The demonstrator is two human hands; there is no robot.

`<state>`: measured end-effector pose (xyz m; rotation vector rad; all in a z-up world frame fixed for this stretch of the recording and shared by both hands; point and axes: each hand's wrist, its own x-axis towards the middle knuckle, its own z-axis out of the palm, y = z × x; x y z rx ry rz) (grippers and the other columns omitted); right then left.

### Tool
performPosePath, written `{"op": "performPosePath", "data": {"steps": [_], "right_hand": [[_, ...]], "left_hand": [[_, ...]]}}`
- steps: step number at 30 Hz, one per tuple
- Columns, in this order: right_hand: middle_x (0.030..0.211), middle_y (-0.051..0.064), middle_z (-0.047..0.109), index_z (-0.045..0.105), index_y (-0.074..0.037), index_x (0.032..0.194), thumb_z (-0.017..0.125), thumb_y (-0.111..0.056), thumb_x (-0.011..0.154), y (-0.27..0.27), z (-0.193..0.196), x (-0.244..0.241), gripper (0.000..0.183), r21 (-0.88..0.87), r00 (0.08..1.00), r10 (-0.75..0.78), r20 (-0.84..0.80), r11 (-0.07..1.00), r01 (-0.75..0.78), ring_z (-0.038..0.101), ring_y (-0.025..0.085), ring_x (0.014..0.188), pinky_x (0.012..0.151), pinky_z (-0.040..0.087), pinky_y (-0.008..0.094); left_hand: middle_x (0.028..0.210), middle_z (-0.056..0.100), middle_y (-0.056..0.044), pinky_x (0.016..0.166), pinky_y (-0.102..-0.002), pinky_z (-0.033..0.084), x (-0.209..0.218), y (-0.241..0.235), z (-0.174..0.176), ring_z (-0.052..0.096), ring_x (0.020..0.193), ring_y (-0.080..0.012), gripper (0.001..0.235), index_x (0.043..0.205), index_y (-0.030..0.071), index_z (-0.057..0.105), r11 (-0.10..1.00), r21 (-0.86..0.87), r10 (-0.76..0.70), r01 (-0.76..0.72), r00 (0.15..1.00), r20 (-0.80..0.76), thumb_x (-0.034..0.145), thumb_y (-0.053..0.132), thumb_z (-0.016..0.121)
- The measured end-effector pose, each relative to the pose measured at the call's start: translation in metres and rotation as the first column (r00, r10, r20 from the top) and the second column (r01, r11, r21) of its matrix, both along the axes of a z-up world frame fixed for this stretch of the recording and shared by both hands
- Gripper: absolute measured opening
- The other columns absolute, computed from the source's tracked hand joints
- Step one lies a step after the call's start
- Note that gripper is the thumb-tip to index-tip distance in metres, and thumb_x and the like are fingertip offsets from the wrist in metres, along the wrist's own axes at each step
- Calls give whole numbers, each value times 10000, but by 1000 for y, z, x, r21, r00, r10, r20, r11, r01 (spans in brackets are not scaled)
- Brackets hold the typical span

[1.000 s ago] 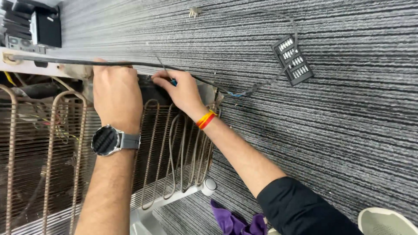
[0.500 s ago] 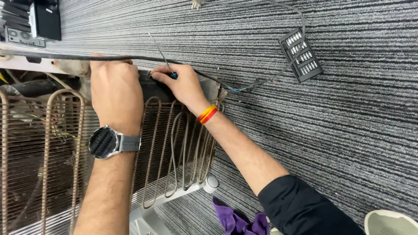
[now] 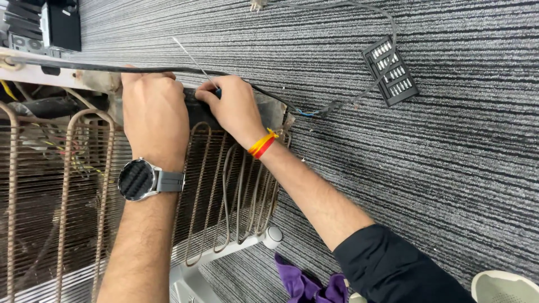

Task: The recorder is repairing a water dispenser, specifically working on the rear condenser coils and internals.

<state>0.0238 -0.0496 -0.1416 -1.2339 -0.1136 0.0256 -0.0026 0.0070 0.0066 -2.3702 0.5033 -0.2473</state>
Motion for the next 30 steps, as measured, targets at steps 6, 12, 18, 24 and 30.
{"op": "performPosePath", "data": {"steps": [6,12,18,24,30], "right_hand": [[836,114,779,771,-39,864,809,-142,784,-10,13,0,136,-26,999,-49,16,998,49,765,252,792,750,579,350],[838,108,778,772,-44,882,819,-117,775,11,6,-5,138,37,990,-135,-30,990,136,757,245,789,748,575,343],[852,88,790,789,-61,896,805,-125,788,14,-4,1,126,80,999,-53,-6,995,53,774,219,797,768,582,333],[896,94,797,791,-52,945,802,-133,824,26,-21,3,146,135,999,-37,10,990,35,770,197,836,791,575,324],[894,108,786,795,-46,987,775,-123,858,12,-16,10,151,348,936,303,-177,909,-228,687,184,718,650,510,357]], "left_hand": [[895,749,-117,948,-377,511,3,-2,0,675,1015,-328,163,762,17,758,998,-56,-29,31,999,38,875,-16,645],[817,718,-162,912,-396,541,9,3,-4,680,871,-316,127,775,30,740,991,122,42,-49,998,54,883,32,673],[807,713,-172,731,-425,566,14,11,1,689,811,-350,107,769,43,742,994,74,85,-86,996,27,849,28,672],[813,714,-148,863,-429,546,13,5,5,687,813,-347,142,779,65,756,999,26,37,-36,998,-46,887,40,668],[804,720,-80,870,-429,477,15,11,-6,645,879,-304,196,771,136,783,994,107,-10,16,999,-50,944,166,693]]}}
